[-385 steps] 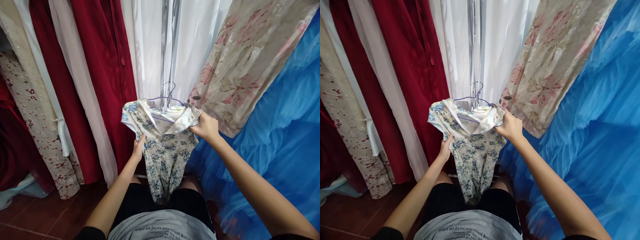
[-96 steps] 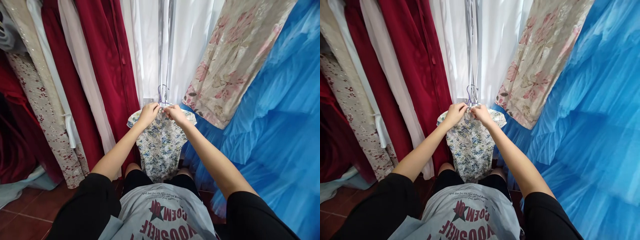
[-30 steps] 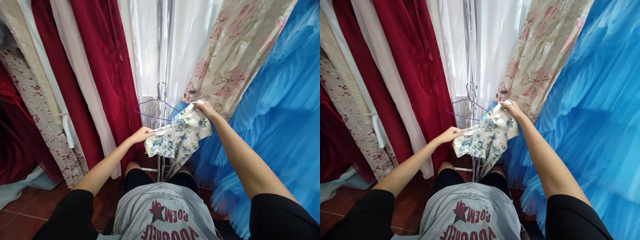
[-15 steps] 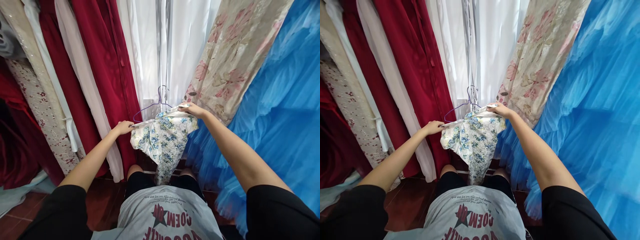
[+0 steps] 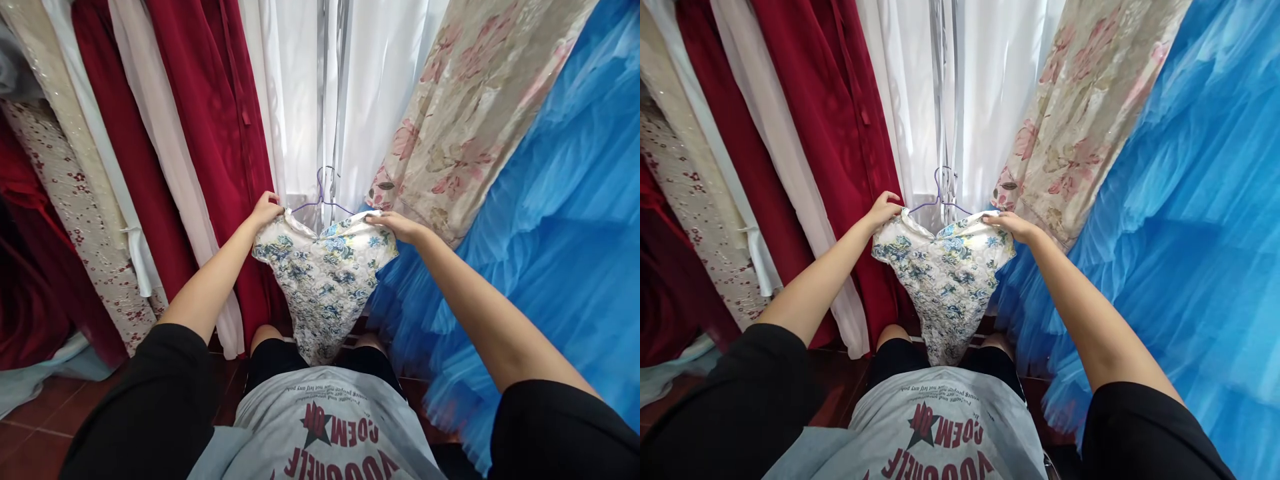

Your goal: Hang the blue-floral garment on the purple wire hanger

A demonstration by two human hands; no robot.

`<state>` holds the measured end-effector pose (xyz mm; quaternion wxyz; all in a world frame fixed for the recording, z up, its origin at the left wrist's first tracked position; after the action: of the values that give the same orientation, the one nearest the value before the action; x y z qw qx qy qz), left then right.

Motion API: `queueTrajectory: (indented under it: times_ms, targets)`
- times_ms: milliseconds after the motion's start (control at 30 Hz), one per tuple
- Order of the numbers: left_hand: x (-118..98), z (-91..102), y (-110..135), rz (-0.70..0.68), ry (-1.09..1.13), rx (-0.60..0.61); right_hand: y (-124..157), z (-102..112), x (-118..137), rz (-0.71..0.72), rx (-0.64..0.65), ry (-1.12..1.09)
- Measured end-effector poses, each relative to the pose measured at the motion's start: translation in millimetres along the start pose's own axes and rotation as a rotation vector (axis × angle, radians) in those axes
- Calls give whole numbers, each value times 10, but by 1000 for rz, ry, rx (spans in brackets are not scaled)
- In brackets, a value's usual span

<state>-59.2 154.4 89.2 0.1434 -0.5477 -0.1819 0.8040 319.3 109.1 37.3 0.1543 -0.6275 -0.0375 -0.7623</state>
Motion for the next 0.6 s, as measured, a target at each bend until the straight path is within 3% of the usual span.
queueTrajectory:
  times_ms: [67,133,267,333,400,500,533,600]
  targets:
    - [-96,27,73,-41,-9,-29,53,66,-144,-43,-9,-31]
    - [-197,5,176,-86,-14,-21,51,145,-119,0,-65,-57]
    - [-478,-96,358,-278,-205,4,9,210,280,159,-304,-206]
    - [-541,-69,386,-336,-330,-60,62,64,566,250,-347,-254]
    - [-491,14,365,-306,-348,-145,143,-324,847,312,-159,-177]
    - [-389,81,371,-259,-196,-231,405,-1078,1066,397,296,125]
    - [-382,56,399,-255,-110,-237,490,-1235,1071,437,367,248]
    - [-431,-73,486,-253,107,-220,541,-1343,1029,510,330,454]
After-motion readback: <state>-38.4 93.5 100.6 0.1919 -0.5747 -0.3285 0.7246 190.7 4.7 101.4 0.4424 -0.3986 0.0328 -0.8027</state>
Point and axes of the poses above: each hand's wrist, its own y-axis away from the middle knuckle, its own z-axis out of the back of the hand, x = y × z, the point moved 9 cm from there along -y, towards the middle knuckle, and after that the axes turned 6 degrees about x, right-handed, at the moved point
